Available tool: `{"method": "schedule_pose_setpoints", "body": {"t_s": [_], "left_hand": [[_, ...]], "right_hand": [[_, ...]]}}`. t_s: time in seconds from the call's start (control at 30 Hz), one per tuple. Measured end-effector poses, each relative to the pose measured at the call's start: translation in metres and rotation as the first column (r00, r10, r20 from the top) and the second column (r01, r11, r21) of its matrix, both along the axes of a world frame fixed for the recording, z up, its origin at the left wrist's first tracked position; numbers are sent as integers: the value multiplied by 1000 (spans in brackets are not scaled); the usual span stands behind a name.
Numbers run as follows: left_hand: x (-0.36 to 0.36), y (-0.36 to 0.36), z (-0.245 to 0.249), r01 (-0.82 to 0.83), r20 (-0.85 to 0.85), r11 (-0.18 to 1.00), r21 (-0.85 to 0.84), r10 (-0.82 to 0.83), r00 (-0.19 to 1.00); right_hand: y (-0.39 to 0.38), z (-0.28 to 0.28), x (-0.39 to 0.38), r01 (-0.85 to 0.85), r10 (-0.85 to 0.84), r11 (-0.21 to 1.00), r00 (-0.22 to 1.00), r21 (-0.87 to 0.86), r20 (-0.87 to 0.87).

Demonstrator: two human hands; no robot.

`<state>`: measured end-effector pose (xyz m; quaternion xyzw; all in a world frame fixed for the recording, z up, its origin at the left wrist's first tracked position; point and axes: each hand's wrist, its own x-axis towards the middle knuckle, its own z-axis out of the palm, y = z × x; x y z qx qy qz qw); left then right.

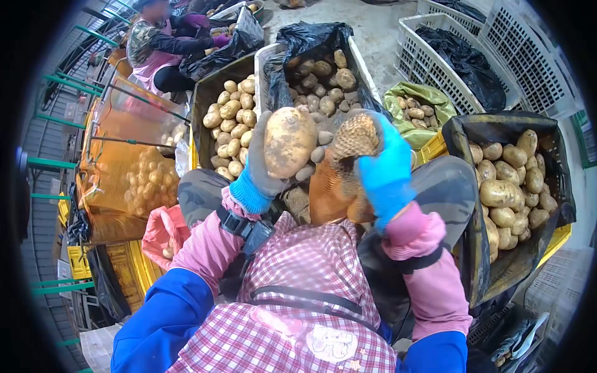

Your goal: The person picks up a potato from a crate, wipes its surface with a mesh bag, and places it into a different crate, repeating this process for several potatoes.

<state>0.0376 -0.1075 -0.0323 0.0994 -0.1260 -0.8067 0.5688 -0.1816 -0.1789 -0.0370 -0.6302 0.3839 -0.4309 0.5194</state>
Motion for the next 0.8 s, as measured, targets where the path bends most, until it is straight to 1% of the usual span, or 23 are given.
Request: {"method": "schedule_pose_setpoints", "body": {"t_s": [0.03,0.07,0.1,0.13,0.17,0.2,0.23,0.27,0.3,0.37,0.43,0.47,0.5,0.53,0.57,0.63,0.7,0.77,0.8], "left_hand": [[-5,6,-8,-189,214,982,18,181,960],[-10,10,-27,-372,417,928,-4,339,843],[-17,20,-22,-376,527,906,-193,419,739],[-24,29,-17,-366,608,852,-375,524,597],[-31,38,-13,-346,637,773,-532,634,439],[-26,35,-30,-354,426,899,-257,435,793],[-27,42,-45,-413,391,909,-55,400,829],[-30,49,-53,-464,336,873,151,397,854],[-38,55,-36,-451,359,870,202,362,860],[-48,62,-6,-421,396,854,305,288,872],[-36,61,-43,-340,556,934,107,228,799],[-38,66,-37,-264,381,944,196,175,908],[-38,73,-34,-173,188,947,270,124,974],[-36,81,-41,-96,106,981,169,79,991],[-37,87,-36,-22,32,998,60,20,999],[-42,95,-23,-44,10,957,286,43,999],[-38,90,-25,-70,33,957,280,64,997],[-28,89,-23,-31,28,955,294,24,999],[-21,84,-26,138,-18,987,86,-137,990]], "right_hand": [[15,2,6,2,-1,999,1000,-48,30],[32,5,13,6,-1,996,998,-94,60],[44,7,22,11,1,990,996,-138,88],[53,9,31,-12,12,941,1000,-339,-3],[63,10,40,-51,1,854,995,-518,-95],[80,8,50,-121,0,832,976,-542,-217],[87,8,50,-147,9,842,966,-519,-260],[92,8,50,-171,16,852,953,-494,-301],[95,8,50,-193,24,861,939,-471,-342],[98,8,50,-150,38,917,955,-371,-293],[91,8,49,-127,77,965,973,-229,-217],[78,-15,53,-78,71,969,997,-236,-41],[64,-26,49,-74,74,997,997,-20,14],[49,-36,41,-77,63,977,995,197,73],[43,-39,36,-88,38,910,991,405,131],[46,-46,31,-89,-6,908,974,409,225],[46,-36,34,-116,-16,910,949,397,314],[55,-22,29,-139,-39,903,915,406,401],[60,-10,31,-152,-70,889,886,432,458]]}}
